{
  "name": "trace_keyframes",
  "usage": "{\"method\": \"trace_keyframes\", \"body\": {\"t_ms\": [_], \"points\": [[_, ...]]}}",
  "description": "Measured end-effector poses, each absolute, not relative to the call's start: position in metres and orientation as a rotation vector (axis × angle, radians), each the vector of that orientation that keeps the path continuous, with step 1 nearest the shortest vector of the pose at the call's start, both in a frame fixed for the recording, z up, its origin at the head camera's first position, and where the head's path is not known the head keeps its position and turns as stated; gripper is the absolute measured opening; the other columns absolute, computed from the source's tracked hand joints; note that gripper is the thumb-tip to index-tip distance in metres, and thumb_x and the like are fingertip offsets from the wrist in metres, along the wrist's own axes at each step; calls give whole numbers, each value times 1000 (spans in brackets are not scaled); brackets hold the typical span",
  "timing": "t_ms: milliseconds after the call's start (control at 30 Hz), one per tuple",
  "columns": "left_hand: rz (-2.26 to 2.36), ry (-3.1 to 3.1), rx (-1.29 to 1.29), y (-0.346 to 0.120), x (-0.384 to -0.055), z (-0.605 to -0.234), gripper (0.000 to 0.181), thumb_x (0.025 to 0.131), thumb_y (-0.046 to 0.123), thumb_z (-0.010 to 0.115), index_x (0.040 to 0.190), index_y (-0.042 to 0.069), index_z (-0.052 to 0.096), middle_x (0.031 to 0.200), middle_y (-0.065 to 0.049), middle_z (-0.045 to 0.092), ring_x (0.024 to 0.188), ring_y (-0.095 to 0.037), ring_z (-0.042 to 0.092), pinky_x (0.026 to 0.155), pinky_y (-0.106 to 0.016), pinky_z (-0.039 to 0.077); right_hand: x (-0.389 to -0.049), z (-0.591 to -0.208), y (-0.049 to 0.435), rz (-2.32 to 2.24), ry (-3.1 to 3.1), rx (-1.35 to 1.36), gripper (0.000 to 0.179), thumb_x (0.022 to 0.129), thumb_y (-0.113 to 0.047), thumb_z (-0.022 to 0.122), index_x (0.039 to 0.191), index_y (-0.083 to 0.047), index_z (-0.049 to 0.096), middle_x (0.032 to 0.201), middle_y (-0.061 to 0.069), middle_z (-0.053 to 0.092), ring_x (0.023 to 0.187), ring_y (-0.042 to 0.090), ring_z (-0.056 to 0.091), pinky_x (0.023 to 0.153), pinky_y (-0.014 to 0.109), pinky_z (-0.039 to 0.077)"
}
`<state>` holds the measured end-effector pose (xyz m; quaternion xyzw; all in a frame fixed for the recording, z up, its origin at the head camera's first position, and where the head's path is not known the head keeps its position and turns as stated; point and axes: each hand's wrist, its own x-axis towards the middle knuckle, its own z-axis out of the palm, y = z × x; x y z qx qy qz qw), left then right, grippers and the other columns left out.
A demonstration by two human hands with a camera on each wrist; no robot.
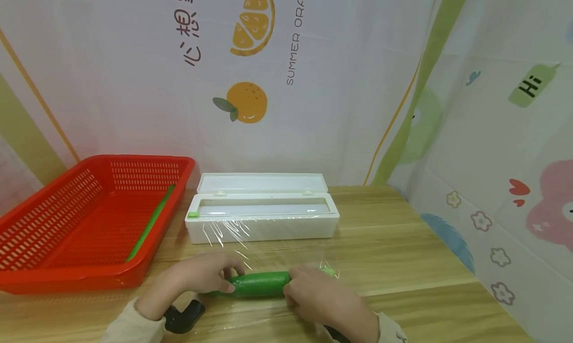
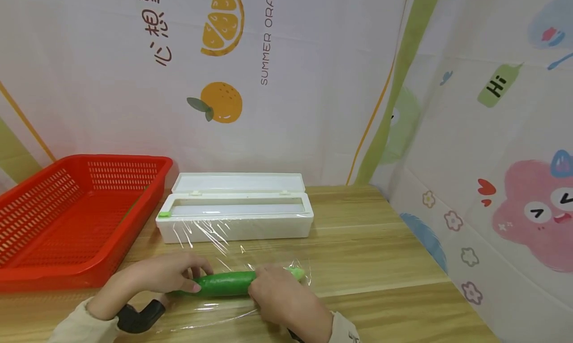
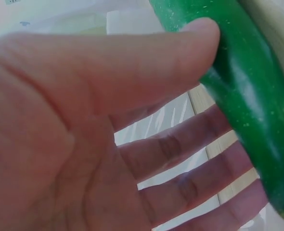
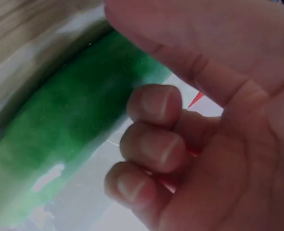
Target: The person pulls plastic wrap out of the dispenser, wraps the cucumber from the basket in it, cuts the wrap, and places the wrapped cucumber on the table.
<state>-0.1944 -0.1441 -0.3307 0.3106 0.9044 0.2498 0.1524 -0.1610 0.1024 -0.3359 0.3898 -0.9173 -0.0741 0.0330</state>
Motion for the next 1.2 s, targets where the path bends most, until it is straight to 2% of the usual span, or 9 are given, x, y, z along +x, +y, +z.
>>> {"method": "trace_keyframes", "body": {"t_ms": [233,500,600,667,767,833,900,1067,1200], "points": [[737,2595,890,-145,-194,-330,22,78,11,71,99,10,63,86,-4,63,81,-20,59,69,-35,46,-164,-331,105,-109,-2862,1213,17,78,-11,68,65,-21,62,71,-10,43,63,2,39,59,14,37],[820,2576,922,-143,-191,-328,18,81,8,67,94,12,55,87,0,61,80,-15,56,68,-32,46,-169,-324,112,-30,-2823,1228,16,85,-8,62,73,-15,52,76,-8,38,66,4,35,62,16,37],[802,2603,974,-142,-189,-326,13,85,19,65,90,15,54,85,6,58,79,-9,55,66,-26,45,-171,-325,114,-5,-2815,1249,14,87,-8,59,78,-13,49,76,-7,38,69,5,36,66,17,38],[754,2633,984,-140,-185,-325,20,84,31,66,88,18,53,84,9,54,77,-6,51,64,-24,42,-173,-326,116,45,-2830,1257,13,89,-8,57,81,-12,47,77,-7,39,70,5,37,67,18,40],[665,2671,969,-137,-179,-326,36,74,48,72,85,21,49,82,10,48,73,-5,45,61,-22,37,-176,-327,117,157,-2880,1235,11,92,-10,55,85,-12,45,78,-8,41,71,6,39,68,19,41],[629,2693,962,-135,-175,-330,44,67,51,76,84,23,46,83,10,44,73,-7,41,61,-22,34,-178,-328,118,215,-2903,1218,10,93,-11,54,87,-12,46,78,-8,42,70,5,40,66,19,42],[618,2724,993,-135,-172,-335,46,65,46,79,83,22,44,82,10,42,73,-7,39,61,-22,33,-179,-328,119,255,-2931,1197,10,94,-13,53,87,-13,45,78,-9,42,69,5,40,65,19,41],[666,2797,1101,-134,-175,-341,31,74,18,76,79,20,45,78,11,44,70,-4,40,60,-21,36,-184,-329,121,336,-2934,1193,11,94,-14,51,86,-12,46,79,-7,42,72,5,40,66,19,41],[765,2760,1096,-136,-181,-341,22,80,10,70,77,19,50,77,13,51,74,-5,54,62,-21,44,-190,-331,123,328,-2865,1201,13,93,-16,54,84,-11,47,82,-5,42,76,6,39,67,19,40]]}}
